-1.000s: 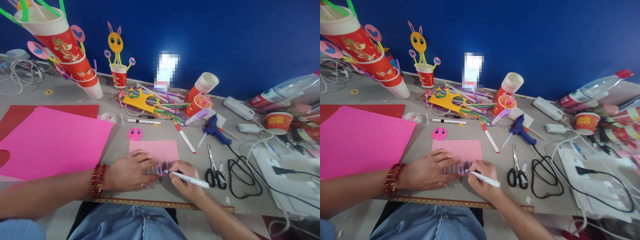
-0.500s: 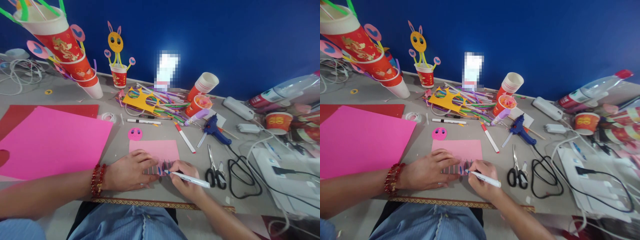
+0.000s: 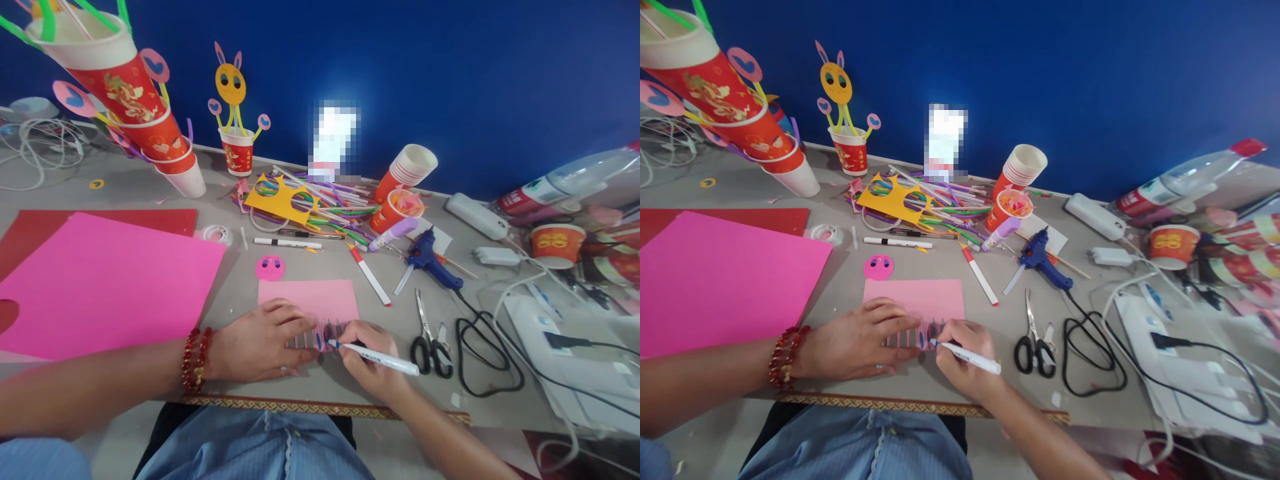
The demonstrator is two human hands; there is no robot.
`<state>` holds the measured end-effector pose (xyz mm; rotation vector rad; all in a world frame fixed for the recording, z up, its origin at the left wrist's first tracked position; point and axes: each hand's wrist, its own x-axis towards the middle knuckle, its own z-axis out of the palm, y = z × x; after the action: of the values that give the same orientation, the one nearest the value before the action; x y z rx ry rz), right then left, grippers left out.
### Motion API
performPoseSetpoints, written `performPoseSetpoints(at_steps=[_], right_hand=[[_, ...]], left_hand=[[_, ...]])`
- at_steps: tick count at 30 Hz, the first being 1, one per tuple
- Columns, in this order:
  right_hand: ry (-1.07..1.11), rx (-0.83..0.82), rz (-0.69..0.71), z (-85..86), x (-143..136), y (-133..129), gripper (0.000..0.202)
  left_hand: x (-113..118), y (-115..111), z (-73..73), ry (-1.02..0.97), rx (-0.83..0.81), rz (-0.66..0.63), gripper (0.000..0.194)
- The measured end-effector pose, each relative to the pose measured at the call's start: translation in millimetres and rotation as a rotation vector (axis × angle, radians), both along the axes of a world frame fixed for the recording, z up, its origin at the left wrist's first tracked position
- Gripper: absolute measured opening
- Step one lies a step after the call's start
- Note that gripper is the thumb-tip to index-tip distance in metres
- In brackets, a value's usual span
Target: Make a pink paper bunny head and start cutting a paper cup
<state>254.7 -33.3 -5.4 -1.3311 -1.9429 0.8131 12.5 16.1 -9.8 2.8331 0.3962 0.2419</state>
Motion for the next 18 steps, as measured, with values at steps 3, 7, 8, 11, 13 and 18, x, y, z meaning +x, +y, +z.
performPoseSetpoints(at_steps=[3, 7, 8, 11, 13, 18], right_hand=[[-0.004, 0.002, 0.007, -1.0, 0.5, -0.2, 0.014], [-0.008, 0.007, 0.021, -1.7, 1.1, -0.4, 0.014], [-0.008, 0.008, 0.023, -1.7, 1.1, -0.4, 0.014], [-0.012, 0.015, 0.018, -1.6, 0.9, -0.2, 0.014], [-0.017, 0.011, 0.015, -1.4, 0.8, 0.0, 0.014], [-0.017, 0.015, 0.027, -1.2, 1.1, -0.6, 0.014]], left_hand=[[-0.1, -0.2, 0.2, -0.004, -0.002, -0.002, 0.036], [0.1, 0.2, 0.4, -0.016, -0.003, -0.005, 0.037], [0.2, 0.3, 0.4, -0.013, -0.005, -0.006, 0.037], [0.0, 0.4, 0.2, 0.000, -0.007, -0.007, 0.037], [0.0, 0.3, 0.2, 0.003, -0.006, -0.005, 0.036], [0.2, 0.3, 0.5, -0.013, 0.004, -0.003, 0.036]])
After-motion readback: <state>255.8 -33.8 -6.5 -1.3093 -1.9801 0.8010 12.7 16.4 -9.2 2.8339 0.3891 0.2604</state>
